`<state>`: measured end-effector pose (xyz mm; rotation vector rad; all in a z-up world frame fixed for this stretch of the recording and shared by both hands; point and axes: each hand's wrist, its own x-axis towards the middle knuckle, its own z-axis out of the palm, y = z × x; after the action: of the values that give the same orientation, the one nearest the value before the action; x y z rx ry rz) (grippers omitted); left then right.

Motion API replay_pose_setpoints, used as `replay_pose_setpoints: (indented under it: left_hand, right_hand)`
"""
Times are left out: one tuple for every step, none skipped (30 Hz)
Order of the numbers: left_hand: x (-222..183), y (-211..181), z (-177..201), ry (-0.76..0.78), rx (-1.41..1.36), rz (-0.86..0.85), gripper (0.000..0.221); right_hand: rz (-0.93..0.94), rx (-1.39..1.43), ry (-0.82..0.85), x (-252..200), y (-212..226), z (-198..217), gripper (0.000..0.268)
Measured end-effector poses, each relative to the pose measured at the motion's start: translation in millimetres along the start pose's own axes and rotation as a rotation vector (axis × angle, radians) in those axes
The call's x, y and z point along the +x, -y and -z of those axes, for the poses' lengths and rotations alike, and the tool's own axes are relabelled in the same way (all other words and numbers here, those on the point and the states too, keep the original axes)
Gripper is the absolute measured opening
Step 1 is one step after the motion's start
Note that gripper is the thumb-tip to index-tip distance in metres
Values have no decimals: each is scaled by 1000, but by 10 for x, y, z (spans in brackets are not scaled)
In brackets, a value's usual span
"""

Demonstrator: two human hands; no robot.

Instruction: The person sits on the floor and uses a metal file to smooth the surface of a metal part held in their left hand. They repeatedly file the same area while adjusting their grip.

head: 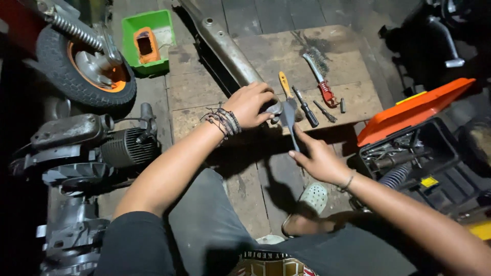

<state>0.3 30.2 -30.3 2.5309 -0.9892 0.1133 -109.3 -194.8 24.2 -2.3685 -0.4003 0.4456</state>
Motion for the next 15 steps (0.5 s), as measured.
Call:
replay_pose_setpoints:
  left_hand:
    - [-9, 9, 4, -2, -7, -6, 36]
    - [-6, 14, 10, 1, -8, -13, 37]
    - [-3, 12, 14, 4, -8, -20, 37]
    - [-13, -29, 14, 5, -8, -32, 37]
    - [-29, -64, 22, 0, 14, -38, 36]
    - [-60, -56, 63, -10, 42, -38, 36]
    - [-65, -65, 63, -15, 48, -42, 36]
    - [-86, -74, 55, -14, 65, -21, 37]
    - [-104, -78, 40, -14, 82, 0, 39]
    - [-119, -63, 43, -15, 84, 8, 39]
    - [-131, -49, 38, 0, 64, 18, 40]
    - [-141, -47, 23, 18, 44, 25, 41]
    - [-144, -68, 62, 19, 46, 32, 41]
    - [-152, -89, 104, 27, 32, 23, 40]
    - [-156, -114, 148, 34, 19, 15, 39]
  right_hand:
    - [-8, -5, -3, 19, -14, -41, 73]
    - [12, 91, -70, 29, -33, -86, 69]
    - [33, 186, -138, 33, -54, -129, 66]
    - [28, 186, -149, 104, -246, -276, 66]
    - [6, 308, -221, 181, -431, -424, 65]
    - [-6, 430, -288, 312, -589, -573, 64]
    - [1, 429, -294, 271, -593, -679, 64]
    - [-19, 548, -363, 237, -605, -787, 61]
    - [-40, 668, -429, 207, -624, -897, 58]
    - [-37, 669, -421, 154, -447, -896, 58]
    - [-50, 754, -509, 99, -279, -894, 55]
    - [-67, 840, -599, 28, -120, -896, 53]
    - [-67, 843, -592, 128, -353, -1027, 53]
    - [-35, 888, -637, 220, -574, -1183, 53]
    - [-3, 933, -682, 309, -793, -1339, 52]
